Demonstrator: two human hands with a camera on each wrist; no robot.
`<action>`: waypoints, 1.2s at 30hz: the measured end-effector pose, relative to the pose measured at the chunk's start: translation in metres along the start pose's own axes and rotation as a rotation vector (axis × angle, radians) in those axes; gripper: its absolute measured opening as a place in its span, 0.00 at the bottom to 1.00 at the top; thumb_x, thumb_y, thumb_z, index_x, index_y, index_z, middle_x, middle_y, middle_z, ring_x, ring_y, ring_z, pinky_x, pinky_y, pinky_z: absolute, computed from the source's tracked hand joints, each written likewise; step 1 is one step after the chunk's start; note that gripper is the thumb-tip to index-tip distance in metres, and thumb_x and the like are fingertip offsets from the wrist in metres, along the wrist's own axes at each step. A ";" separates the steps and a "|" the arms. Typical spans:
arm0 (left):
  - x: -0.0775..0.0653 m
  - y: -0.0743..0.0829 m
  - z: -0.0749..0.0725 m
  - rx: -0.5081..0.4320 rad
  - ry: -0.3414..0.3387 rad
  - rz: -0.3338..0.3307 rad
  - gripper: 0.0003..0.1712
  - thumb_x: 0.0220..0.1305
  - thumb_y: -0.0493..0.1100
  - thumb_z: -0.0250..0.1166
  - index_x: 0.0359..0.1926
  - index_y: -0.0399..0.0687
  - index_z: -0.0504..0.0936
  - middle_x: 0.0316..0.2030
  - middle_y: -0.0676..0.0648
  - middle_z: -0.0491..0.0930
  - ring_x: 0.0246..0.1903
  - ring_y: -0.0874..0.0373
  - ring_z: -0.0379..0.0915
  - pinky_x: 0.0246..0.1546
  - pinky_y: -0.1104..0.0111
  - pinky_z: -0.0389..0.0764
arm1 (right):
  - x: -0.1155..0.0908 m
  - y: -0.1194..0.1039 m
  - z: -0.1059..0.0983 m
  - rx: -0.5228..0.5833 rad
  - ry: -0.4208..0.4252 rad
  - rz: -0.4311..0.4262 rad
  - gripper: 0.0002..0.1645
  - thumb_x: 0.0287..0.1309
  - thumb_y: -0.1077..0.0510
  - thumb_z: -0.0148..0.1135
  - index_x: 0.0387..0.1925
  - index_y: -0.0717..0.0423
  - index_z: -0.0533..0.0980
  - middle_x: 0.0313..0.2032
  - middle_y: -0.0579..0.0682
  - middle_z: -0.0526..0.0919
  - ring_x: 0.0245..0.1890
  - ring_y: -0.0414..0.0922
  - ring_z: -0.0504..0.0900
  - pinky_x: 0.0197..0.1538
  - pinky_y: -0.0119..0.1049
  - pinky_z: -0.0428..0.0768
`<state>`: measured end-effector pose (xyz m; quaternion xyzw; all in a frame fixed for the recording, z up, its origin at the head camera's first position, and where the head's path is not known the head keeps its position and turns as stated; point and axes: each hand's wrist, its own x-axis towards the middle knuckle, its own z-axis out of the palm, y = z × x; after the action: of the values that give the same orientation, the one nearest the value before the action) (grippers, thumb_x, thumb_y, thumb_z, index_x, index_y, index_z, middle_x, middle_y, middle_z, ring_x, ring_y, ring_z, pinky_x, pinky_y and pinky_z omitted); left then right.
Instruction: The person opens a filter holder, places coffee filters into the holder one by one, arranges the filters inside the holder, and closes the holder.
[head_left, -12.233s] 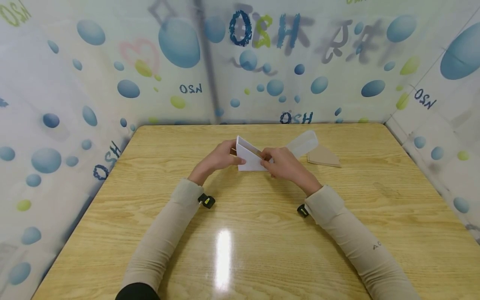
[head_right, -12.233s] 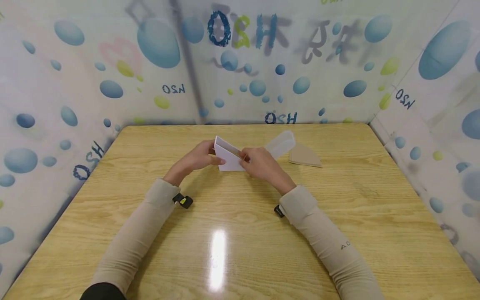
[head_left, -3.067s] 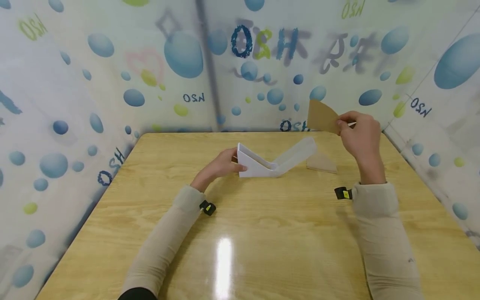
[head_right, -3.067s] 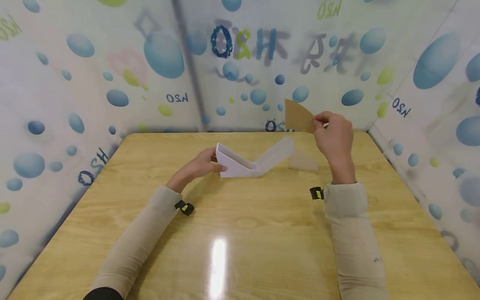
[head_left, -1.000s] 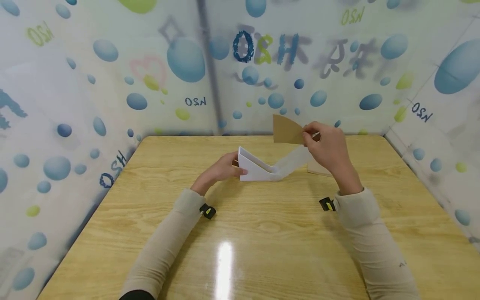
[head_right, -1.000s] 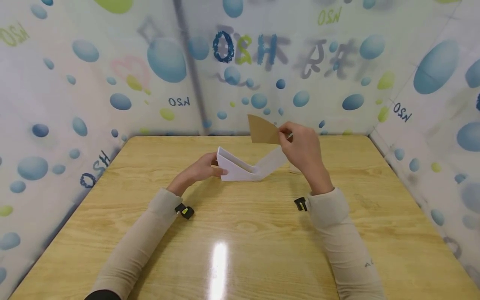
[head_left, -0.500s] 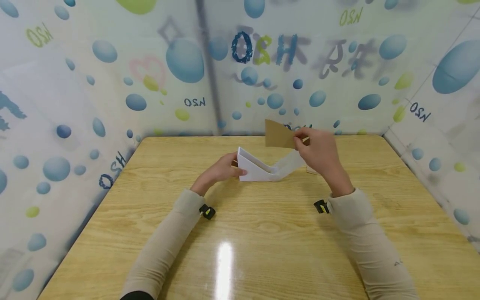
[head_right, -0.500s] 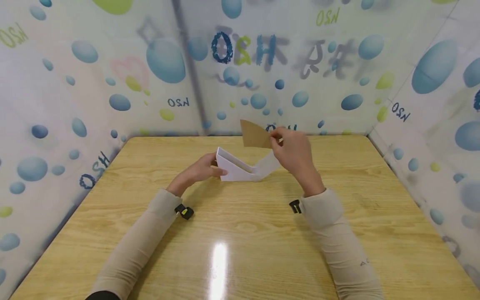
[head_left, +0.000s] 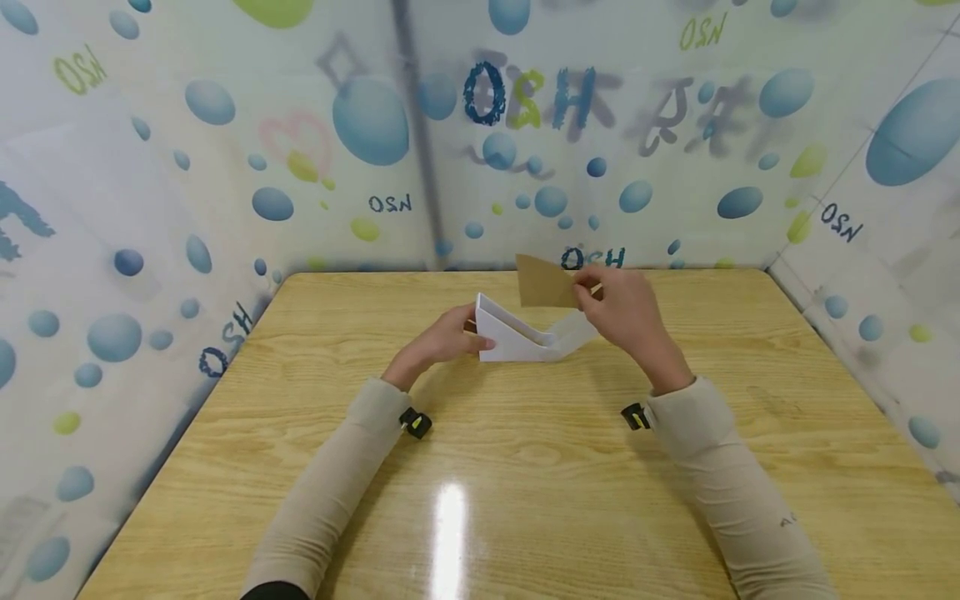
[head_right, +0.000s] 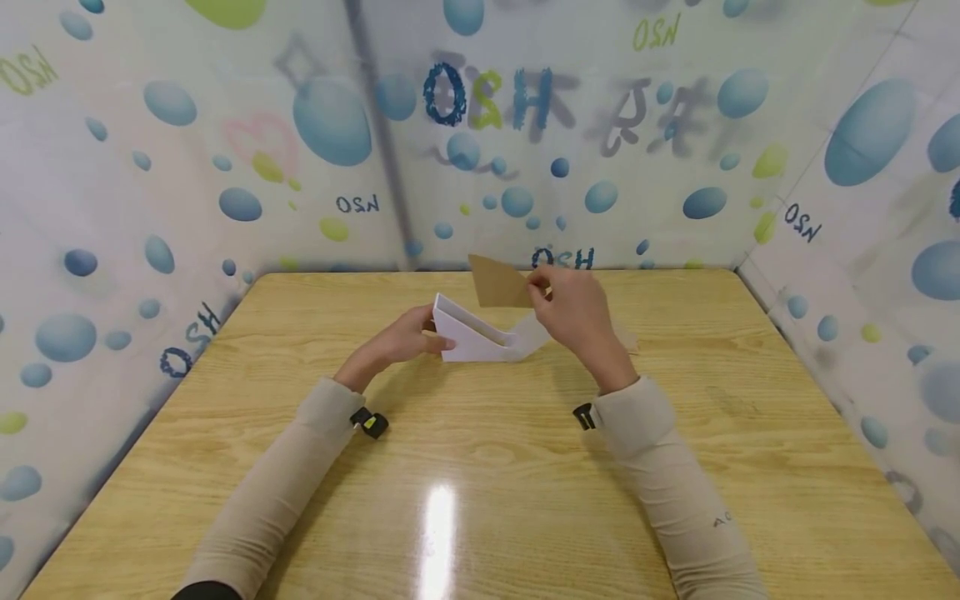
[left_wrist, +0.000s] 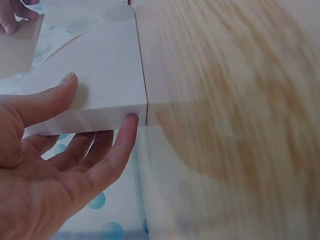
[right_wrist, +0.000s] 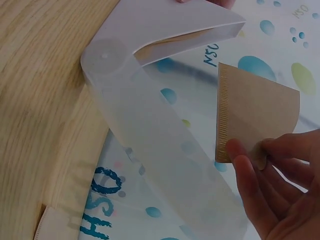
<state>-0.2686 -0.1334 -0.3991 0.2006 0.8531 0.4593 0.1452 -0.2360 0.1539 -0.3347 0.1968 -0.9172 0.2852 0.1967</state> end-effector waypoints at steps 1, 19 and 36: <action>0.000 0.000 0.000 0.002 0.001 0.000 0.25 0.68 0.34 0.65 0.65 0.37 0.73 0.56 0.34 0.80 0.52 0.44 0.79 0.45 0.54 0.85 | 0.000 -0.001 0.001 -0.002 -0.004 0.000 0.10 0.71 0.59 0.61 0.42 0.59 0.86 0.36 0.56 0.91 0.31 0.52 0.88 0.35 0.47 0.83; 0.001 -0.001 -0.001 0.012 0.004 0.009 0.26 0.68 0.33 0.66 0.65 0.37 0.73 0.56 0.34 0.80 0.53 0.43 0.78 0.43 0.58 0.85 | -0.001 -0.008 0.014 -0.002 -0.029 -0.022 0.09 0.69 0.61 0.62 0.41 0.58 0.86 0.36 0.55 0.91 0.32 0.50 0.90 0.36 0.46 0.86; 0.003 -0.003 0.000 -0.013 -0.004 0.007 0.25 0.67 0.33 0.66 0.63 0.35 0.73 0.54 0.33 0.80 0.51 0.45 0.79 0.45 0.55 0.85 | -0.002 -0.012 0.023 0.026 -0.103 0.003 0.09 0.69 0.60 0.63 0.44 0.58 0.87 0.39 0.55 0.92 0.35 0.50 0.90 0.37 0.47 0.86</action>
<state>-0.2714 -0.1336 -0.4012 0.2034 0.8490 0.4651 0.1468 -0.2343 0.1319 -0.3483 0.2126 -0.9226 0.2869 0.1461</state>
